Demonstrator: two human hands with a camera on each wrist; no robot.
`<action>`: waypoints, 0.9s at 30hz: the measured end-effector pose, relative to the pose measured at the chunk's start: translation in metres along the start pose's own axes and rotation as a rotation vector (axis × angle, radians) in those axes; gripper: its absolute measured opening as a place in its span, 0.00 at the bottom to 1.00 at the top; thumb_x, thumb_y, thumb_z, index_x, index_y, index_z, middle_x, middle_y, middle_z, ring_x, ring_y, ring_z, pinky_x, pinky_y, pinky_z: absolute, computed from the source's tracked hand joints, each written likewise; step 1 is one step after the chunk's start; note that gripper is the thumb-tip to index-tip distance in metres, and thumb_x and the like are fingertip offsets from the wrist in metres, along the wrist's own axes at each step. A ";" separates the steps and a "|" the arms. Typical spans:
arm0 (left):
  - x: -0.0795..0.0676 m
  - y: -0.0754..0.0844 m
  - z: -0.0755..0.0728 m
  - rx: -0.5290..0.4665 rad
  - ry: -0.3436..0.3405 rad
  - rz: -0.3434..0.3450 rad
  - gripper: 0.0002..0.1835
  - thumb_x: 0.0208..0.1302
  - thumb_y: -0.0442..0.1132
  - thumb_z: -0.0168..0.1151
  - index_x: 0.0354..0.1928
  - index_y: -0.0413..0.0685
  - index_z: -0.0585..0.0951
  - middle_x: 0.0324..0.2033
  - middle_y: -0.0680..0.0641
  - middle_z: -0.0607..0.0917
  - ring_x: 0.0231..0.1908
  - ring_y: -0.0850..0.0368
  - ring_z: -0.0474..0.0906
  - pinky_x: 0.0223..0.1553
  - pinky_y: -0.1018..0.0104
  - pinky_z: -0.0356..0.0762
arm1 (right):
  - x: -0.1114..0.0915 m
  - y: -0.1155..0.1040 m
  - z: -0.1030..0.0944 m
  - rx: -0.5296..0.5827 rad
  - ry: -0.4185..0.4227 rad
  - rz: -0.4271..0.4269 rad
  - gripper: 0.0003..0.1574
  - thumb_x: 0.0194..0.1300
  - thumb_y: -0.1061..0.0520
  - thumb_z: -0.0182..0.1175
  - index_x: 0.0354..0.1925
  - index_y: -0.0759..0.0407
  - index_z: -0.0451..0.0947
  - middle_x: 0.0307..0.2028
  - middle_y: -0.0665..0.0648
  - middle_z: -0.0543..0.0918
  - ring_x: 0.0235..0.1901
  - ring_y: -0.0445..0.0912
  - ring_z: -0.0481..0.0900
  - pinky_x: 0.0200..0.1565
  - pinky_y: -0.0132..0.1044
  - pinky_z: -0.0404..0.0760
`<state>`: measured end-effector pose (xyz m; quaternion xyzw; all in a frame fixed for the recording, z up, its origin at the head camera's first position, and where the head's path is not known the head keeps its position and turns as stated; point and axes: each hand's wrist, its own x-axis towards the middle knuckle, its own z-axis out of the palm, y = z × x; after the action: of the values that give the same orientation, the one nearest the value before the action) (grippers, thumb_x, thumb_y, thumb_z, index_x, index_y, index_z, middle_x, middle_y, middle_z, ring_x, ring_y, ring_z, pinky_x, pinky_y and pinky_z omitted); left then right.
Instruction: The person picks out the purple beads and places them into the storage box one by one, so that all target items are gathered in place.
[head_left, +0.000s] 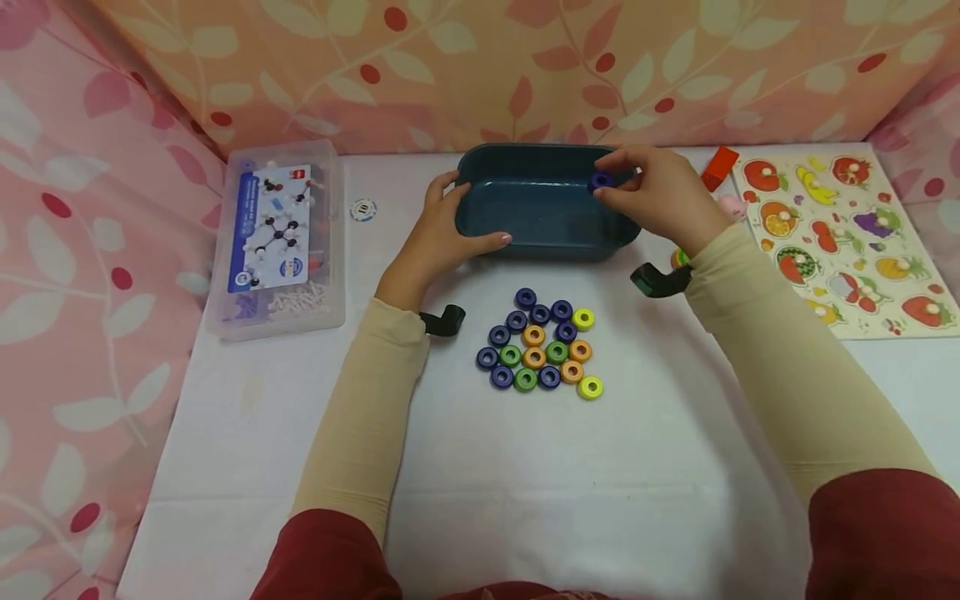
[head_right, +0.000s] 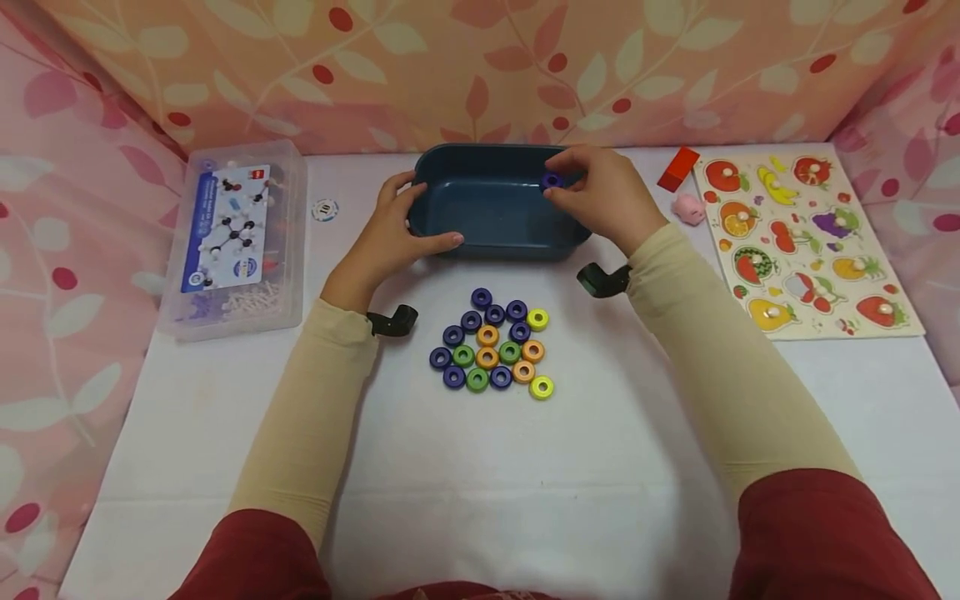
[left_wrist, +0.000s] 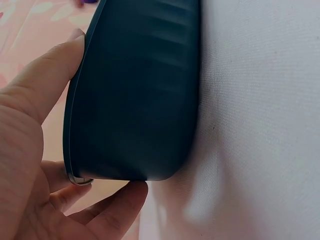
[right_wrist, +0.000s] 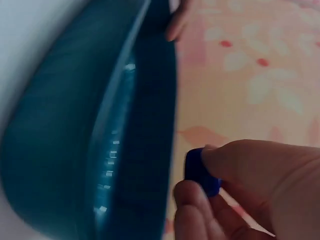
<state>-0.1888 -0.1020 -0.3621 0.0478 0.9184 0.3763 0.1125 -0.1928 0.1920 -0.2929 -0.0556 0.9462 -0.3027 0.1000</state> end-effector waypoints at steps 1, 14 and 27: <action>0.000 0.000 0.000 -0.003 -0.001 -0.001 0.62 0.46 0.72 0.71 0.79 0.55 0.55 0.79 0.62 0.42 0.77 0.56 0.51 0.75 0.55 0.56 | 0.009 0.001 0.003 0.001 -0.006 -0.013 0.33 0.68 0.41 0.62 0.68 0.48 0.74 0.63 0.55 0.78 0.51 0.49 0.79 0.46 0.37 0.80; 0.000 0.001 0.000 -0.001 -0.008 0.001 0.62 0.47 0.72 0.71 0.79 0.54 0.55 0.79 0.62 0.42 0.77 0.57 0.49 0.75 0.57 0.54 | 0.067 0.003 0.028 -0.049 -0.141 -0.015 0.32 0.68 0.47 0.64 0.66 0.57 0.75 0.64 0.63 0.77 0.64 0.56 0.71 0.69 0.52 0.66; 0.000 0.000 0.001 -0.004 0.000 -0.004 0.63 0.46 0.73 0.72 0.79 0.56 0.55 0.79 0.64 0.41 0.77 0.57 0.50 0.75 0.56 0.56 | 0.027 0.003 0.005 0.037 -0.110 -0.009 0.36 0.67 0.39 0.63 0.68 0.51 0.73 0.66 0.57 0.75 0.64 0.54 0.70 0.67 0.53 0.69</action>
<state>-0.1885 -0.1013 -0.3623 0.0457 0.9178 0.3778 0.1135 -0.2184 0.1869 -0.3030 -0.0746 0.9332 -0.3171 0.1515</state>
